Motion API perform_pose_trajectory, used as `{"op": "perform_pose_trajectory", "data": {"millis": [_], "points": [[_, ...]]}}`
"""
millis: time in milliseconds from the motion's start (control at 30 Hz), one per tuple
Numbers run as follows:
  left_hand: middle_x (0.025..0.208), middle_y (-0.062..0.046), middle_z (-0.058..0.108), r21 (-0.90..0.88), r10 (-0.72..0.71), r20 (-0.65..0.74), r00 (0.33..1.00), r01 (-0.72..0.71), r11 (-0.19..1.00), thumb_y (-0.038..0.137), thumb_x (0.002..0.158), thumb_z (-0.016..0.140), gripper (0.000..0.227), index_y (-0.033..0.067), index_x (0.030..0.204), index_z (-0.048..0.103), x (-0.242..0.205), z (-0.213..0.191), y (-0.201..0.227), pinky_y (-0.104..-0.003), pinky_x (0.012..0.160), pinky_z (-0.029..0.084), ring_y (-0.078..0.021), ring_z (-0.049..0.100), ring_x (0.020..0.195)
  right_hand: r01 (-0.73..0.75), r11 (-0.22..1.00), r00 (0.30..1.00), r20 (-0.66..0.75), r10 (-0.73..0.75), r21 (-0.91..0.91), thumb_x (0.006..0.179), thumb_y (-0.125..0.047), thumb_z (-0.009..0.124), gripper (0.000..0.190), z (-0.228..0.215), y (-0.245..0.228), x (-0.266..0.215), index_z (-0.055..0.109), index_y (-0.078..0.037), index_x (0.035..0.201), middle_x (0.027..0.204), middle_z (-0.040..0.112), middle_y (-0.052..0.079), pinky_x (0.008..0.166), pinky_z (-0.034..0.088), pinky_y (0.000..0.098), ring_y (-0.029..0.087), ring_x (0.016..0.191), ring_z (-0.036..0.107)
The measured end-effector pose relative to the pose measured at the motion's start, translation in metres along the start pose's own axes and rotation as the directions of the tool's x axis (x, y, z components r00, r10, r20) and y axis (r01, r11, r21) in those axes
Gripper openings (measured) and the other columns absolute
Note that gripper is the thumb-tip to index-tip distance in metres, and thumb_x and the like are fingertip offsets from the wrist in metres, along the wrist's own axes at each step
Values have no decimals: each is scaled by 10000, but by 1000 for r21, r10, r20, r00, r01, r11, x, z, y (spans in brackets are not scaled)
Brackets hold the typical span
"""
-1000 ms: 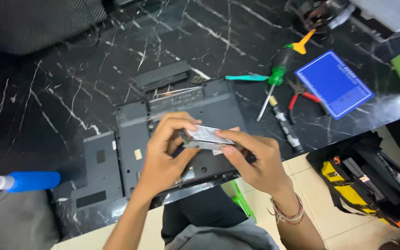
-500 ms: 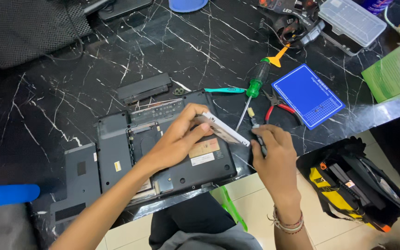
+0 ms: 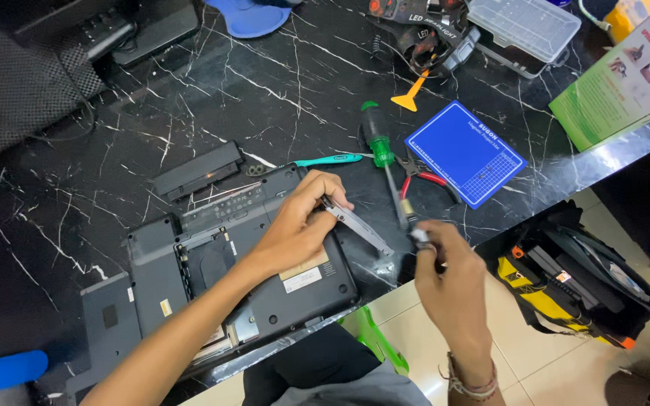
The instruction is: The person removes screws from a hard drive casing using a screwdriver, separates the metal casing from the drive, and then cleans the casing with a toothbrush and a cloth. The person handles the hard drive, casing, and cleaning tools throughout the process.
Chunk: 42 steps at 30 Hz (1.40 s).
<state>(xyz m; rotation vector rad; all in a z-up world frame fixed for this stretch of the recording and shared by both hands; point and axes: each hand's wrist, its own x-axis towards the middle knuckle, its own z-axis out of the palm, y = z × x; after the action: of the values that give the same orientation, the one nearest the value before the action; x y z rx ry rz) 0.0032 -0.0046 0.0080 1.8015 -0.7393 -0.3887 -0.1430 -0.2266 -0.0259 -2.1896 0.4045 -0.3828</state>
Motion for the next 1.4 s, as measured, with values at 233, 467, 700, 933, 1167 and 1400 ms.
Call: {"op": "perform_pose_trajectory", "data": {"millis": [233, 467, 700, 933, 1167, 1400], "points": [[1224, -11, 574, -4, -57, 21, 998, 57, 998, -57, 939, 457, 356, 212, 1094, 631, 0, 4, 2, -271, 720, 367, -94, 536, 964, -259, 966, 960, 112, 259, -14, 1076, -241, 709, 237, -15, -12, 5, 671, -200, 1307, 751, 669, 47, 666, 418, 356, 198, 642, 512], [1441, -99, 643, -45, 60, 123, 991, -54, 998, -27, 950, 473, 218, 160, 991, 577, 13, 13, 8, -329, 892, 531, -222, 743, 1182, -173, 984, 978, 127, 167, 34, 1119, -185, 616, 263, -4, -10, 3, 644, -163, 1380, 647, 537, 32, 658, 387, 360, 194, 595, 404], [1651, -111, 652, -13, -141, 258, 956, 150, 989, 76, 864, 448, 161, 124, 936, 584, 56, 18, -9, -448, 1066, 530, -274, 670, 1443, -180, 983, 963, 205, 173, 18, 1114, -198, 595, 312, 1, -18, 9, 626, -178, 1423, 701, 697, 44, 673, 435, 394, 217, 595, 555], [1674, -129, 633, 71, -148, 288, 946, 133, 989, 128, 807, 435, 129, 99, 699, 498, 64, 12, -5, -473, 1021, 500, -299, 605, 1541, -320, 926, 931, 247, 269, 198, 1126, -210, 573, 304, 8, -8, 13, 658, -146, 1411, 698, 653, 82, 623, 468, 343, 171, 582, 568], [1335, -195, 762, -27, -24, 170, 985, 29, 999, 73, 851, 450, 180, 50, 820, 626, 72, 27, -36, -513, 1068, 533, -394, 706, 1278, -289, 813, 955, 211, 209, 505, 1144, -91, 427, 364, 17, 5, 14, 564, 93, 1428, 684, 498, 105, 287, 366, 278, 112, 468, 443], [1230, -175, 751, 52, 3, 104, 995, -9, 999, 97, 867, 491, 167, 53, 820, 646, 71, 35, -46, -502, 1025, 545, -394, 711, 1188, -238, 812, 969, 182, 164, 533, 1143, -78, 406, 359, 20, 12, 7, 556, 91, 1422, 663, 472, 103, 275, 351, 272, 113, 457, 417]]}}
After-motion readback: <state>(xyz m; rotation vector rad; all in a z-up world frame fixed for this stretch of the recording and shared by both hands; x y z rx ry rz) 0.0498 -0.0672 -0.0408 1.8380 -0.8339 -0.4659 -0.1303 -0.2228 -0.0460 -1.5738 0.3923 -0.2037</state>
